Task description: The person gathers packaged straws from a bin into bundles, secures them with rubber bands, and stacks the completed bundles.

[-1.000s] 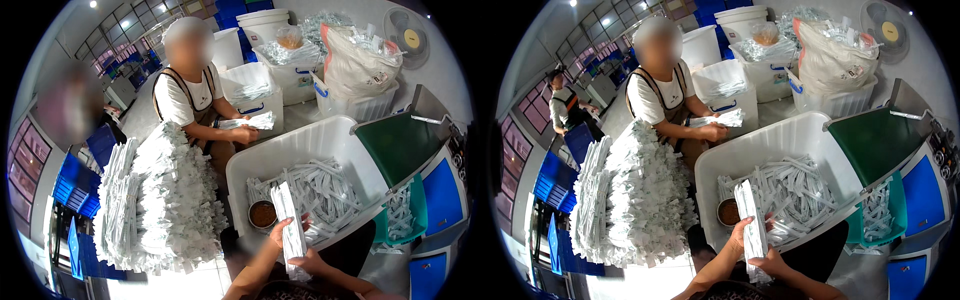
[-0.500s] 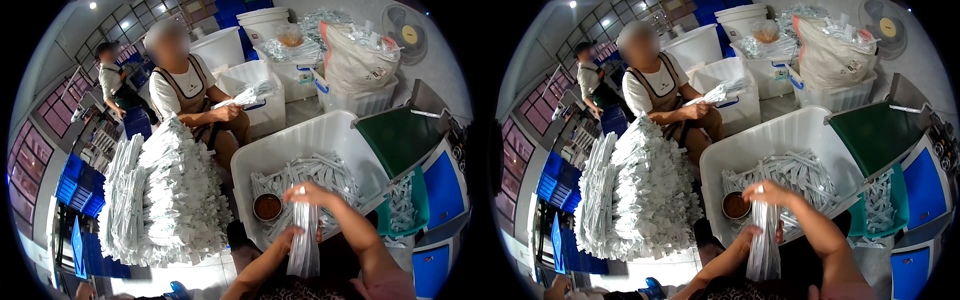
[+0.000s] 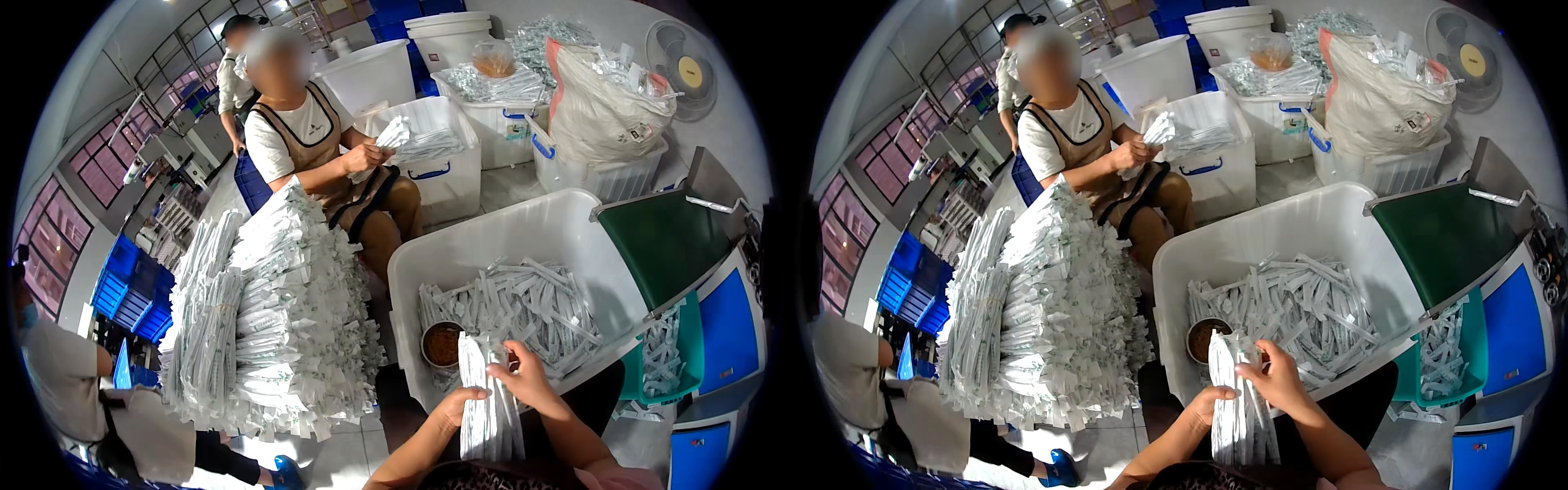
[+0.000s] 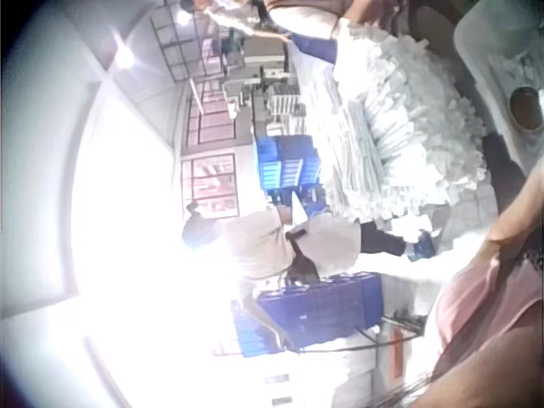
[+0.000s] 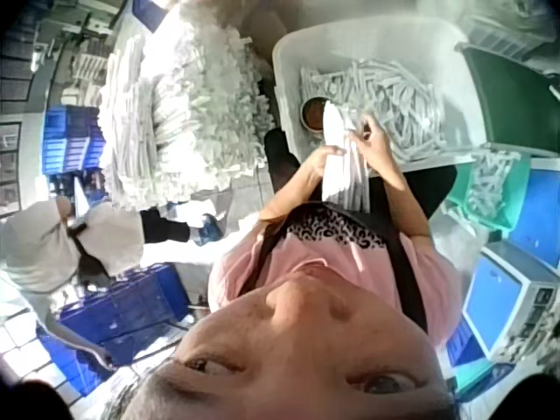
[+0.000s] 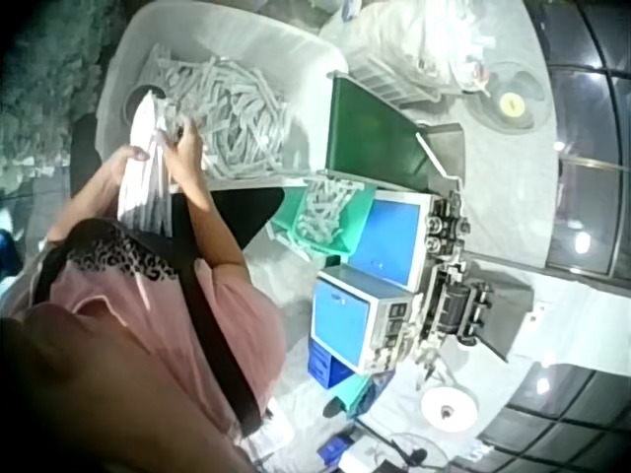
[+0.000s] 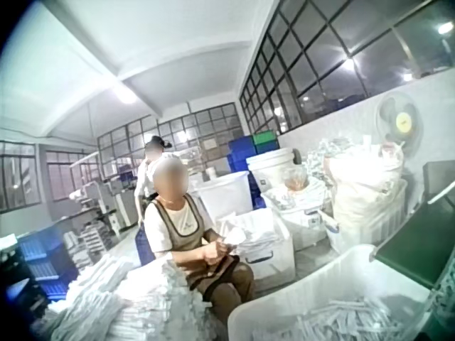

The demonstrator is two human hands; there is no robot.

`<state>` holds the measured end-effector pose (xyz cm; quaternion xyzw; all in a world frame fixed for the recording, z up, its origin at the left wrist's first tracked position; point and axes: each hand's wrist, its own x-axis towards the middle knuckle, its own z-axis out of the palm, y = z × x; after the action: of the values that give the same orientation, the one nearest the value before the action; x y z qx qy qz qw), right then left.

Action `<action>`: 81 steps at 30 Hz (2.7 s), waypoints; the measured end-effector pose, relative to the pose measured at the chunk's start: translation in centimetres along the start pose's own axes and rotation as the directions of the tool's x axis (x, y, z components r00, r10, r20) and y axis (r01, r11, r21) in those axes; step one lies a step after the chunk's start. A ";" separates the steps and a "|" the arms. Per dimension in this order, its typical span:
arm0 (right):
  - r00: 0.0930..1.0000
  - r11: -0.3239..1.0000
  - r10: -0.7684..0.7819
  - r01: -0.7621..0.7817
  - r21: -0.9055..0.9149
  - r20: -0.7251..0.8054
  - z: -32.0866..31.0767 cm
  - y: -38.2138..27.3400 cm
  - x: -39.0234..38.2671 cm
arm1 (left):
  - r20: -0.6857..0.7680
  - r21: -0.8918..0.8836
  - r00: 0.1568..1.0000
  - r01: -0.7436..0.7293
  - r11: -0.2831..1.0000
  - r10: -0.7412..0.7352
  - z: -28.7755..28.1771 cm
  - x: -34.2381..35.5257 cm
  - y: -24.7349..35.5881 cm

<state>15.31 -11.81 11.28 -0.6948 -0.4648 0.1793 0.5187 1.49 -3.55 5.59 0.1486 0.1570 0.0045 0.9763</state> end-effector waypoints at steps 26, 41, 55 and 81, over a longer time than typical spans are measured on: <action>0.712 0.649 0.697 -0.577 0.496 -0.084 0.1 24.2 9.2 | 0.049 -0.027 0.997 -0.054 0.998 0.056 0.7 0.0 1.8; 0.895 0.950 -0.225 0.114 0.290 0.385 0.9 2.5 4.6 | -0.130 0.233 0.985 0.144 0.962 -0.116 2.5 -0.1 0.8; 0.875 0.675 0.133 -0.424 0.605 0.465 10.9 5.7 7.3 | -0.129 0.013 0.917 -0.379 0.925 0.378 -1.6 -4.3 3.5; 0.734 0.585 0.259 0.398 -0.706 0.628 19.3 16.9 7.4 | -0.426 0.203 0.781 -0.410 0.889 0.457 -5.6 -7.5 2.3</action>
<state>12.70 4.56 -9.69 -0.7154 -0.6770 0.1644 -0.0539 -7.23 -0.17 3.50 0.2233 0.3464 0.2563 0.8743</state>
